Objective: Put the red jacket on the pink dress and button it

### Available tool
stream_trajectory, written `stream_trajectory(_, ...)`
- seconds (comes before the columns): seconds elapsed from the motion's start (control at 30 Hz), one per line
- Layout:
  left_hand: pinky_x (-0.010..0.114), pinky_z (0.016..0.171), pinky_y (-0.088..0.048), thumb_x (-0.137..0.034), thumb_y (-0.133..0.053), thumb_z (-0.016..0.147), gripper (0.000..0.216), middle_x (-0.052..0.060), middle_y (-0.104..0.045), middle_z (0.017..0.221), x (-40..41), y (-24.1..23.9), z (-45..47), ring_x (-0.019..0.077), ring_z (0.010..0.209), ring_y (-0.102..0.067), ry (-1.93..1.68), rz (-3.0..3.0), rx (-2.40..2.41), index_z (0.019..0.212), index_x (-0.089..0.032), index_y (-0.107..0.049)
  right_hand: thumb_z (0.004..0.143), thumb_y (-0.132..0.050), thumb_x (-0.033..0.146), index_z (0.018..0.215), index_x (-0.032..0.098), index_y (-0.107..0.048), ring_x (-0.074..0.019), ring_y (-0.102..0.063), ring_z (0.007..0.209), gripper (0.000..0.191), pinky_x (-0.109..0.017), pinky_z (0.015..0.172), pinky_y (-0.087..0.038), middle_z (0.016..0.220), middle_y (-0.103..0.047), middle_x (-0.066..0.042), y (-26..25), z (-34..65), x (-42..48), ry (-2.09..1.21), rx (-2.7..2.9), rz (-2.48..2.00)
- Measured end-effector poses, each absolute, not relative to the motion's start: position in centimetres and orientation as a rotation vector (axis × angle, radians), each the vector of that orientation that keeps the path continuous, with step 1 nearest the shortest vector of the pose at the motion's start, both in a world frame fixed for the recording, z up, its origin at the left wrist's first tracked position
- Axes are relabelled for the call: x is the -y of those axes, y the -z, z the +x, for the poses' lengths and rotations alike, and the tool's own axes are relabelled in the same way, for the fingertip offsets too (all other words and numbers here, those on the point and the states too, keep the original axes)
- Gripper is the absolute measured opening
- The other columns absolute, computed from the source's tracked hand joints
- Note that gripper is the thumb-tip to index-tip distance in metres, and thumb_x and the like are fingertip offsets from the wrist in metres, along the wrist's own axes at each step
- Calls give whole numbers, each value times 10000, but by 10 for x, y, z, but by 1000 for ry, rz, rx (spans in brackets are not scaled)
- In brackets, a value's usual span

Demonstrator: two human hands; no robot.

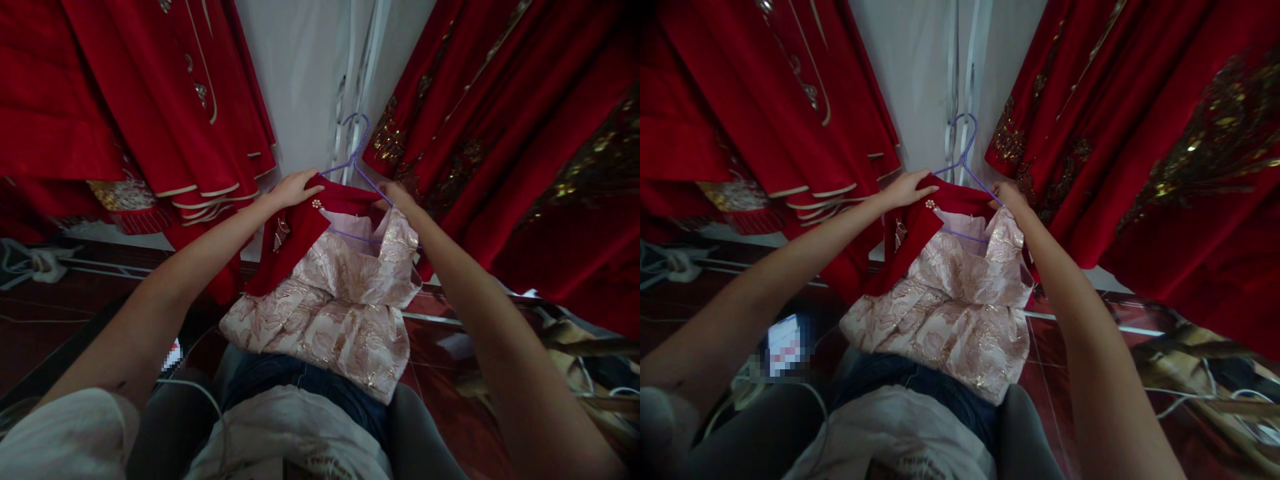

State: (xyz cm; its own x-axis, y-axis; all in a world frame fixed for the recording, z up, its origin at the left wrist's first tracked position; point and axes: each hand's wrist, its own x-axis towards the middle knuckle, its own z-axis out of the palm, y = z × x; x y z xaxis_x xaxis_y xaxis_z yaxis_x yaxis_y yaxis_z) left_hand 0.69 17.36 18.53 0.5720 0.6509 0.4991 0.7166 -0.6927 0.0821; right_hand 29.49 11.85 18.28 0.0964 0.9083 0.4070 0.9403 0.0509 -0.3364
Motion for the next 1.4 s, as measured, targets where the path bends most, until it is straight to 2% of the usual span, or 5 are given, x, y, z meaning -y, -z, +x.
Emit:
stream_trajectory(0.43, 319, 803, -442, -391, -375, 980, 328, 100, -687, 913, -139, -184, 22, 234, 887, -645, 882, -2469, 1283, 1132, -180, -574, 750, -508, 103, 992, 189, -578, -218, -566, 901, 266, -331, 759, -336, 973, -658, -113, -204, 330, -64, 787, 1477, -1887)
stream_trajectory(0.73, 313, 832, -449, -405, -420, 960, 317, 99, -691, 890, -134, -185, 19, 242, 924, -651, 943, -2529, 1309, 1113, -181, -585, 735, -631, 96, 969, 197, -491, -117, -530, 713, 291, -272, 689, -408, 935, -638, -80, -215, 386, -46, -565, 1779, -1621)
stream_trajectory(1.0, 337, 864, -449, -383, -400, 972, 323, 121, -690, 941, -125, -181, 32, 259, 981, -643, 970, -2526, 1379, 1143, -168, -569, 819, -530, 103, 1036, 174, -577, -228, -586, 839, 233, -349, 669, -323, 1028, -643, -185, -221, 353, -24, 788, 1703, -1968)
stream_trajectory(1.17, 359, 868, -458, -370, -380, 978, 323, 129, -678, 987, -124, -179, 27, 263, 991, -634, 956, -2474, 1404, 1165, -176, -557, 798, -589, 202, 1102, 149, -581, -314, -620, 946, 309, -329, 609, -336, 1139, -595, -233, -211, 327, -4, 753, 1696, -2230)
stream_trajectory(1.4, 364, 887, -456, -372, -380, 976, 317, 124, -667, 998, -122, -175, 29, 268, 1027, -617, 1009, -2453, 1422, 1172, -189, -548, 800, -627, 398, 1076, 167, -564, -348, -658, 853, 365, -380, 664, -438, 914, -676, -191, -206, 327, 18, 468, 1735, -2278)
